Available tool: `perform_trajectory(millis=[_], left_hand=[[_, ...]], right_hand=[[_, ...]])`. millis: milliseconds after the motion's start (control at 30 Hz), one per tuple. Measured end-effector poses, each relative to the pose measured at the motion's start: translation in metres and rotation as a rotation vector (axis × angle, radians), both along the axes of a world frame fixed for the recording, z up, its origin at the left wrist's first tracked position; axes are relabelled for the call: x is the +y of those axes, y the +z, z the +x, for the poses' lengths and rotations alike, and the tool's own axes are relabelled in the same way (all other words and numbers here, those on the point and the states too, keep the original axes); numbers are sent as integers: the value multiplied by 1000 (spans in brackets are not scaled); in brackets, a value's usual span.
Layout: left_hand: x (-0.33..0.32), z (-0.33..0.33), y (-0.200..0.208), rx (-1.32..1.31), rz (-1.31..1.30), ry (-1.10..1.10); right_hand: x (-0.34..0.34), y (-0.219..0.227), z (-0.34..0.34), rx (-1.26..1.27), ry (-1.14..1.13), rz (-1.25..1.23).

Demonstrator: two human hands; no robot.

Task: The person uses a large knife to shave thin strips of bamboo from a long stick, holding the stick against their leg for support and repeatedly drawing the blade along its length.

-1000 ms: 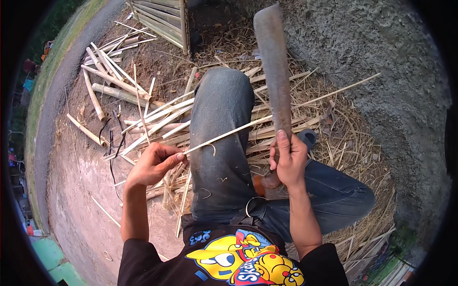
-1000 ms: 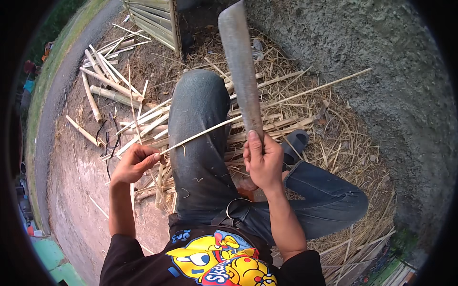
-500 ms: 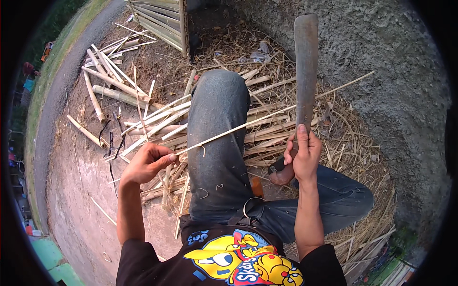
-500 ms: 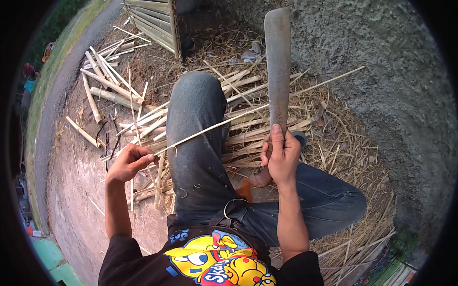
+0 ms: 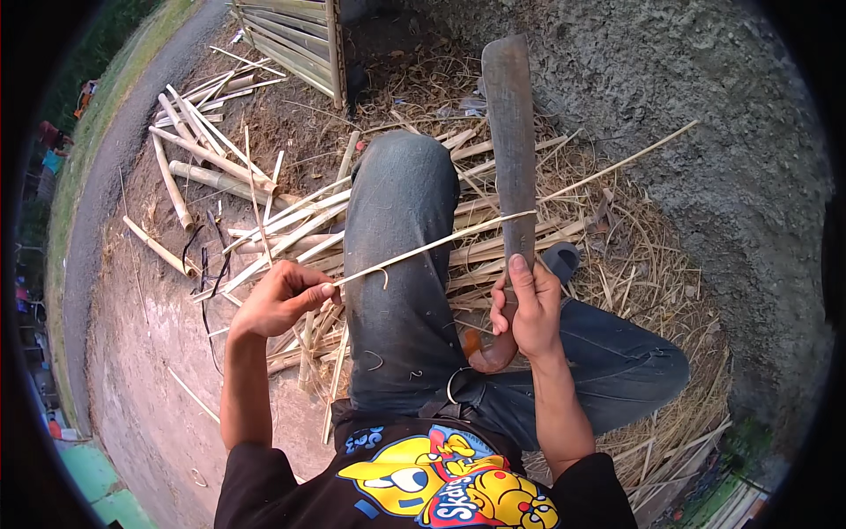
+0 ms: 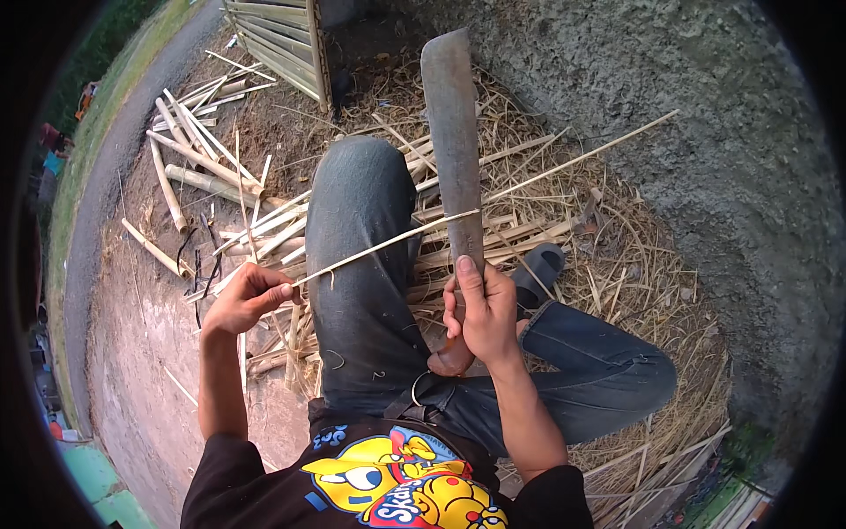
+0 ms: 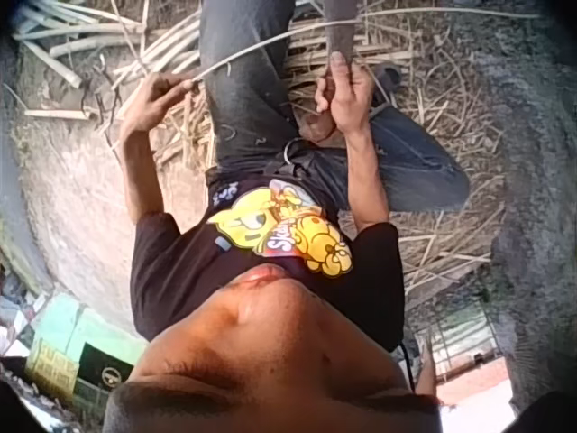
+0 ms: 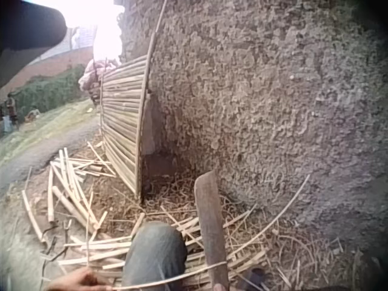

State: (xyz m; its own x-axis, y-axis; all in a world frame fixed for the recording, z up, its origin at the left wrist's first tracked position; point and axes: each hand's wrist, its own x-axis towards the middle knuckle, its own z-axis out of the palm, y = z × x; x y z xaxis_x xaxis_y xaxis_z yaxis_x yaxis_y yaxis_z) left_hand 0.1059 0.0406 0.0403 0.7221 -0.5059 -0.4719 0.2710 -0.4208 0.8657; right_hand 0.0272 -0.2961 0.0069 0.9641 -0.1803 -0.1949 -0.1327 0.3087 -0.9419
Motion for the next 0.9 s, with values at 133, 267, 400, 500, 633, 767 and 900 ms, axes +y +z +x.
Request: perform_trajectory(millis=[133,267,400,500,633,767,900], left_hand=[[0,-3,6,-8,30,-9],[14,0,6,13,48,-24],[-7,-2,10,-40,96,-67],[-26,0,3,-81,-55,-94],[-3,1,5,-43,33,-74],[15,-3,-4,-111,10,11],[-40,-2,11,-46,59,-85]], right_hand=[[-21,12,-4,122,108,43],[-44,9,6,20,-148,-53],[-36,8,5,24,-140,-27],[1,4,-7,55,100,-38],[-9,12,-6,109,82,114],[-50,17,7,23,-151,59],[9,2,-7,84,136,-18]])
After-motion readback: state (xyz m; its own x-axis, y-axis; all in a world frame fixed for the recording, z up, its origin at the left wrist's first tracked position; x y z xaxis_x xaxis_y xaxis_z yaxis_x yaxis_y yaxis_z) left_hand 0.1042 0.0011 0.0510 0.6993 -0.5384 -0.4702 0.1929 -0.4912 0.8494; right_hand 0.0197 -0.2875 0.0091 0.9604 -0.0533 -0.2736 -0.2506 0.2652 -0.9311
